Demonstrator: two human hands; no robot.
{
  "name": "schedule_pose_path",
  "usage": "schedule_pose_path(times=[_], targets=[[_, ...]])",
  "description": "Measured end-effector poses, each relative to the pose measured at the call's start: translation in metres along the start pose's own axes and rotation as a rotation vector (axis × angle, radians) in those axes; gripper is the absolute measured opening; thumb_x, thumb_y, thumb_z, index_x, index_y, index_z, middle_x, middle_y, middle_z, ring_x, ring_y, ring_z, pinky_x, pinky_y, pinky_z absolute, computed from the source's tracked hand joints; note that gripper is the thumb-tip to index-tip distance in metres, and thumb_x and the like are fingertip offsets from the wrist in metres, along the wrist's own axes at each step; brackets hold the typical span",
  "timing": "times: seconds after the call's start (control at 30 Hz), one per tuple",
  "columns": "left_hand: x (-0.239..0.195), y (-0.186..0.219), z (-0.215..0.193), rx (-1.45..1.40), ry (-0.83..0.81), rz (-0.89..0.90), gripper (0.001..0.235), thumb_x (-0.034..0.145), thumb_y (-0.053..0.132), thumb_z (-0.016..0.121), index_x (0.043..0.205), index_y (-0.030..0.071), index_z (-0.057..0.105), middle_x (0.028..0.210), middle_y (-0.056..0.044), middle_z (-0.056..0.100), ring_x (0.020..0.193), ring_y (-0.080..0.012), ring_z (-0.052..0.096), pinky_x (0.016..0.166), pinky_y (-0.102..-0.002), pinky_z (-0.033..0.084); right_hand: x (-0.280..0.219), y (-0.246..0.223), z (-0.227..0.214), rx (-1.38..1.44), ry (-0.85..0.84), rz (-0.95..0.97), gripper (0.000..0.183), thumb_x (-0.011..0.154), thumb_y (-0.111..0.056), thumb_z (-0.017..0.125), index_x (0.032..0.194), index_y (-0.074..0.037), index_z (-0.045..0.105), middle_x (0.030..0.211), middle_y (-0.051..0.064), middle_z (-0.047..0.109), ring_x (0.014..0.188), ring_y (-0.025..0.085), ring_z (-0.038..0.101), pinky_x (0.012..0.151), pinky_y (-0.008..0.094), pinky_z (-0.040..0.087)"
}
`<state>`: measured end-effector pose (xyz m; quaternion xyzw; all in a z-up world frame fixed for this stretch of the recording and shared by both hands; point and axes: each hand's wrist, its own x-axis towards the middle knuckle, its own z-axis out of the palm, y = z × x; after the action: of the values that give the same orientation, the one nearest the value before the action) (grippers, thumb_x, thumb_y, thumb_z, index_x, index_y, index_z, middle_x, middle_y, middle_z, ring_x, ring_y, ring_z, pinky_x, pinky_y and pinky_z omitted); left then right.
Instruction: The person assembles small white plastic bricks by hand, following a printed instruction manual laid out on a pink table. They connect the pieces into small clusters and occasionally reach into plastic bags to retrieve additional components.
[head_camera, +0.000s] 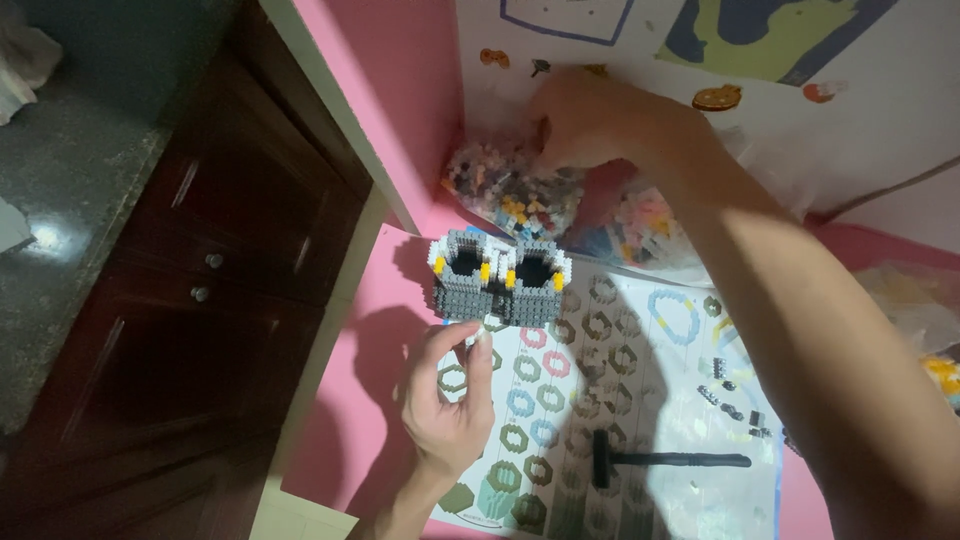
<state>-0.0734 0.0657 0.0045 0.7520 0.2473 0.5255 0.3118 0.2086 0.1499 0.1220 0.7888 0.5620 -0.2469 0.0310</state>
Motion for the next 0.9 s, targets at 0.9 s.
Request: schedule_pose_path(times=[0.9], targets=[[0.0, 0.0, 0.002, -0.021, 0.002, 0.001, 0.012, 0.102, 0.005, 0.068, 0.114, 0.0, 0.068, 0.101, -0.012, 0.077, 0.085, -0.0204, 0.075, 0.071, -0.026, 0.066, -0.002, -0.013, -0.008, -0.07, -0.195, 0.095, 0.04, 0.096, 0.001, 0.068, 0.131, -0.015, 0.079, 0.13, 0.005, 0.079, 0.091, 0.023, 0.068, 0.074, 0.042, 0.049]])
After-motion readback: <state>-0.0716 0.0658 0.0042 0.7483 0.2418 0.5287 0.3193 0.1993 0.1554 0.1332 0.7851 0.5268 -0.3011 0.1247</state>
